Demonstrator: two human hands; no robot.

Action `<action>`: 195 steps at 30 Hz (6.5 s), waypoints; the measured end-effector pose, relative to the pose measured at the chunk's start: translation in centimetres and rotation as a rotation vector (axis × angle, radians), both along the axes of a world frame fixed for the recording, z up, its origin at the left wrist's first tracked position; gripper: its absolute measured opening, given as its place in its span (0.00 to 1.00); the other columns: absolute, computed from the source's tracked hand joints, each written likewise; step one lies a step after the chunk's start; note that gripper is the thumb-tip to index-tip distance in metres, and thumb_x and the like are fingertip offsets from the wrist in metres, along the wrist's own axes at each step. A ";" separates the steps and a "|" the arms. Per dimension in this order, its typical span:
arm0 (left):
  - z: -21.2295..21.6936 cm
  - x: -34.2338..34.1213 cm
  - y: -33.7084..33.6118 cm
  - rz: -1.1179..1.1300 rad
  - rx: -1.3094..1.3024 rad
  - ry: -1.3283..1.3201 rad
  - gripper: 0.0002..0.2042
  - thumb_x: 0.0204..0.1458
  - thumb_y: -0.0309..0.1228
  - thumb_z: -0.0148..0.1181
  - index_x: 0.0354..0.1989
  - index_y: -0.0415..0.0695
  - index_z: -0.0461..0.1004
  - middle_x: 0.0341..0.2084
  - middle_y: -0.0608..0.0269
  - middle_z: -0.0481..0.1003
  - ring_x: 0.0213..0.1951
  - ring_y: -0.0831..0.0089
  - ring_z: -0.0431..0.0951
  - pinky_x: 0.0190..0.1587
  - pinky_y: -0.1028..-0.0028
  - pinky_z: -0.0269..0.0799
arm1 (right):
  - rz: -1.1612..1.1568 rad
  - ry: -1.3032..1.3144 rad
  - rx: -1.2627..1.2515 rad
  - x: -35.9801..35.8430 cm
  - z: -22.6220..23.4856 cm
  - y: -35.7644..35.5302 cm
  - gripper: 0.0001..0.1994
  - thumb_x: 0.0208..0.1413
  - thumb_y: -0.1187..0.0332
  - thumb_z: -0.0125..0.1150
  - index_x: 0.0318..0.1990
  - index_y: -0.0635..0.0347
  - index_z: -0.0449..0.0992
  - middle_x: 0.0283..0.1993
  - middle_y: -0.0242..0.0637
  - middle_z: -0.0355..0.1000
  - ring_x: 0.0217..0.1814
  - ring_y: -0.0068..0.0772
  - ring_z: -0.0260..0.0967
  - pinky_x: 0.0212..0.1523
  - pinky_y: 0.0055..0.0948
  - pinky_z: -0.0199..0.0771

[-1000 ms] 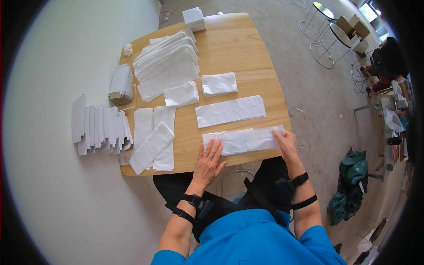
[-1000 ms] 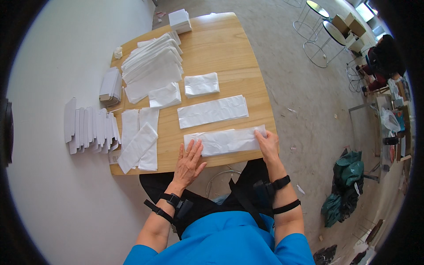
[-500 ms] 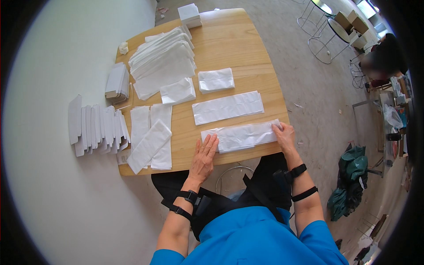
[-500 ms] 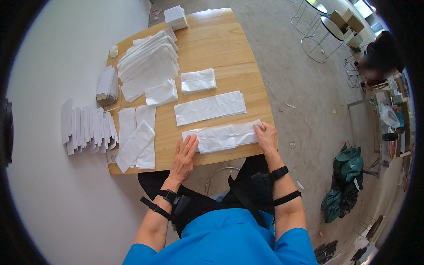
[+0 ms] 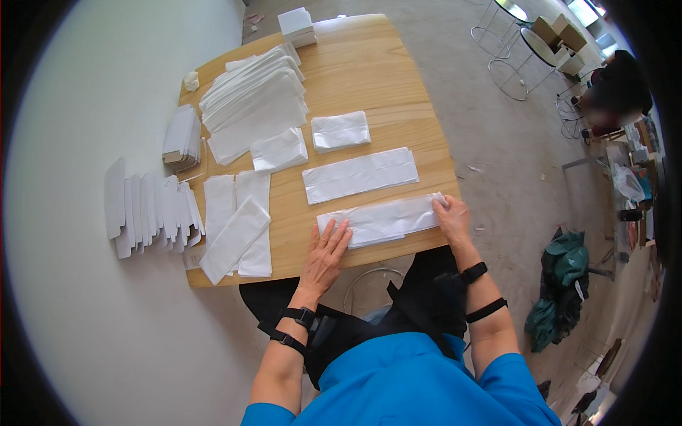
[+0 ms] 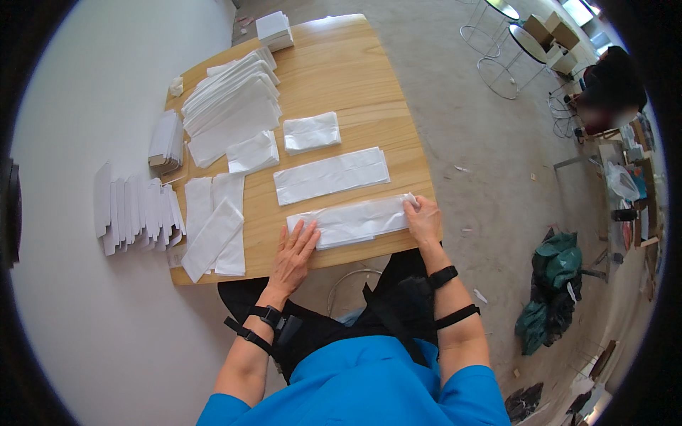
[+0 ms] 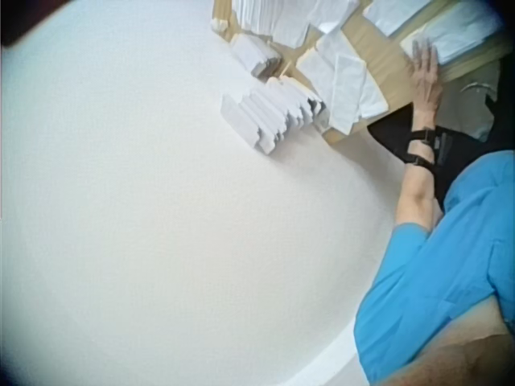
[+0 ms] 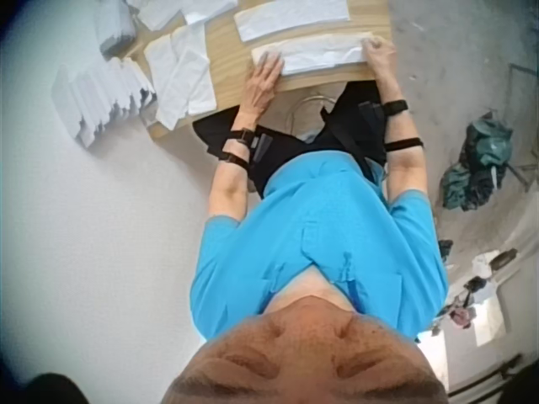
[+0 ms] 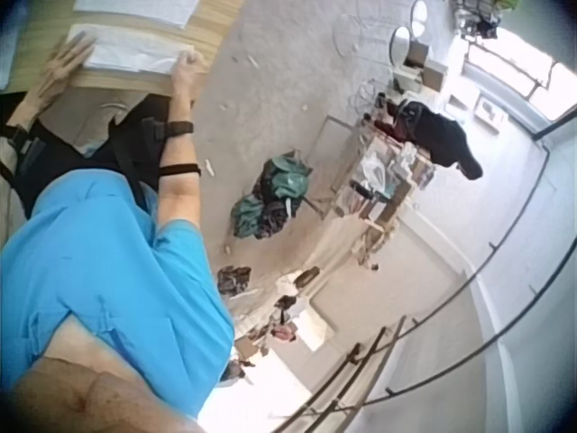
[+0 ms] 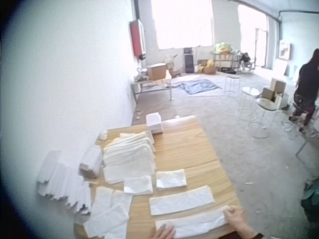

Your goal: Fold paper strips into specific rectangular shapes on a table.

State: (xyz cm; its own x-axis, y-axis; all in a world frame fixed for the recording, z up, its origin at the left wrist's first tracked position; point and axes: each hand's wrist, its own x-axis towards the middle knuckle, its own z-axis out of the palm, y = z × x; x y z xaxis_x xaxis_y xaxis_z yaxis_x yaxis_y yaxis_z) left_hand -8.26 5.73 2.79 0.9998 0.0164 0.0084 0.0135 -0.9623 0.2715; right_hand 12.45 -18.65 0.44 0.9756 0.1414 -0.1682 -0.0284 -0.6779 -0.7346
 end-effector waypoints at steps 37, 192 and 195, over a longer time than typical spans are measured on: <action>1.0 0.3 -1.0 0.322 -0.176 -0.206 0.13 0.46 0.28 0.61 0.42 0.47 0.71 0.41 0.62 0.70 0.46 0.62 0.68 0.49 0.63 0.59 | 0.055 0.355 0.552 -11.2 -0.3 13.5 0.11 0.57 0.82 0.41 0.44 0.69 0.70 0.35 0.41 0.75 0.35 0.26 0.74 0.39 0.23 0.78; -4.0 5.1 -2.1 0.836 -1.571 -0.008 0.12 0.60 0.27 0.50 0.49 0.35 0.68 0.39 0.55 0.77 0.38 0.73 0.78 0.39 0.80 0.75 | -0.137 0.421 0.524 -5.7 -0.3 7.7 0.07 0.55 0.71 0.58 0.35 0.66 0.75 0.30 0.38 0.75 0.31 0.23 0.73 0.34 0.20 0.75; -3.8 4.5 -1.8 0.868 -1.593 0.011 0.12 0.61 0.28 0.50 0.49 0.35 0.68 0.38 0.55 0.77 0.38 0.73 0.79 0.40 0.78 0.75 | -0.030 0.021 0.163 -6.4 1.1 9.1 0.06 0.52 0.71 0.59 0.33 0.66 0.75 0.27 0.41 0.74 0.27 0.32 0.73 0.30 0.27 0.72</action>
State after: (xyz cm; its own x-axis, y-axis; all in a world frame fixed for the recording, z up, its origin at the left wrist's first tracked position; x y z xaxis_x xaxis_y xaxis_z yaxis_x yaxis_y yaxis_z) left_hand -3.75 3.96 -0.98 0.7039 0.4609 -0.5405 0.3231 0.4700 0.8214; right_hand 6.05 -9.60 1.52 0.9763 0.1396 -0.1653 -0.0628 -0.5484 -0.8339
